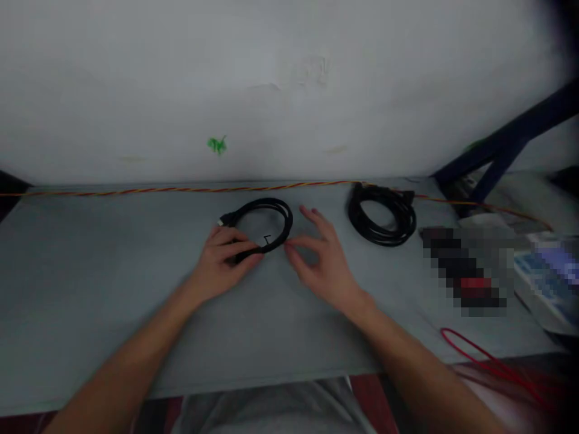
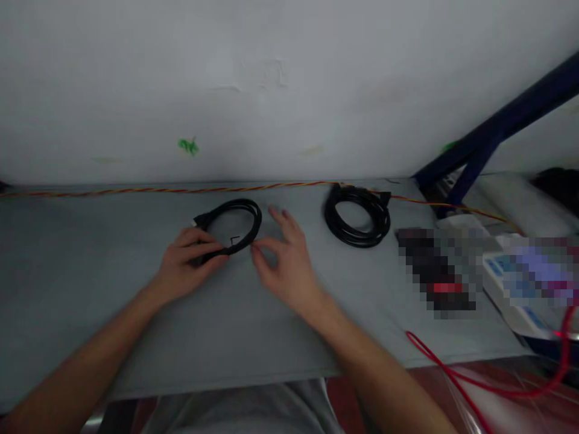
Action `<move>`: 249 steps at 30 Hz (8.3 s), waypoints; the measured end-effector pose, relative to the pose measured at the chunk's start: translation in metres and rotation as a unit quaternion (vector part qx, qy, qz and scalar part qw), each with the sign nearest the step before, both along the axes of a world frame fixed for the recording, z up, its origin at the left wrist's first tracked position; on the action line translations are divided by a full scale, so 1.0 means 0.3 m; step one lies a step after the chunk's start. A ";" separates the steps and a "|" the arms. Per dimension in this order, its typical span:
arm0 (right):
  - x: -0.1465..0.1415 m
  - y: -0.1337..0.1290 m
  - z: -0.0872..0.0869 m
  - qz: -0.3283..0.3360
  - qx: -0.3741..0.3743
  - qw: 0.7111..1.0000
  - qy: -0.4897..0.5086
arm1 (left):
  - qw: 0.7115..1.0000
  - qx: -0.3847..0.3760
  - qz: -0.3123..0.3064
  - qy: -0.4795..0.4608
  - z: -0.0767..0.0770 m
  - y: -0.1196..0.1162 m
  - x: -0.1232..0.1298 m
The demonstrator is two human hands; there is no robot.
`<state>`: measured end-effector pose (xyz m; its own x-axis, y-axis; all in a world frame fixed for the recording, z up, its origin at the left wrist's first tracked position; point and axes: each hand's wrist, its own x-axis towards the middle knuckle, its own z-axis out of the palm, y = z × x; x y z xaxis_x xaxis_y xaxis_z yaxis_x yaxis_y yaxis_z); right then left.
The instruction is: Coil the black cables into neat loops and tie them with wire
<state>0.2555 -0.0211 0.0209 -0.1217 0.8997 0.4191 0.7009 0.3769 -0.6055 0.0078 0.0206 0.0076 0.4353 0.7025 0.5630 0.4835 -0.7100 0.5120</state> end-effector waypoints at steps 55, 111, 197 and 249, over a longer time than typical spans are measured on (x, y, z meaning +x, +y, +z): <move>-0.001 -0.006 0.027 0.034 -0.155 0.985 0.073 | 0.993 0.054 -0.078 0.069 0.000 -0.038 0.024; -0.036 -0.036 0.019 0.184 -0.278 0.902 0.273 | 0.992 -0.100 -0.046 -0.057 0.063 -0.057 0.027; 0.163 0.067 0.097 0.180 -0.549 0.739 0.347 | 0.937 -0.347 -0.037 -0.035 0.155 0.011 -0.137; 0.198 0.201 -0.107 -0.203 -0.028 0.974 0.096 | 0.924 -0.235 -0.241 0.180 0.131 -0.069 -0.038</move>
<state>0.3148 0.0392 -0.0111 0.3238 0.8798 0.3479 0.6571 0.0555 -0.7518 -0.0037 -0.0001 0.0470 0.8612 0.5083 0.0018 0.3686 -0.6270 0.6863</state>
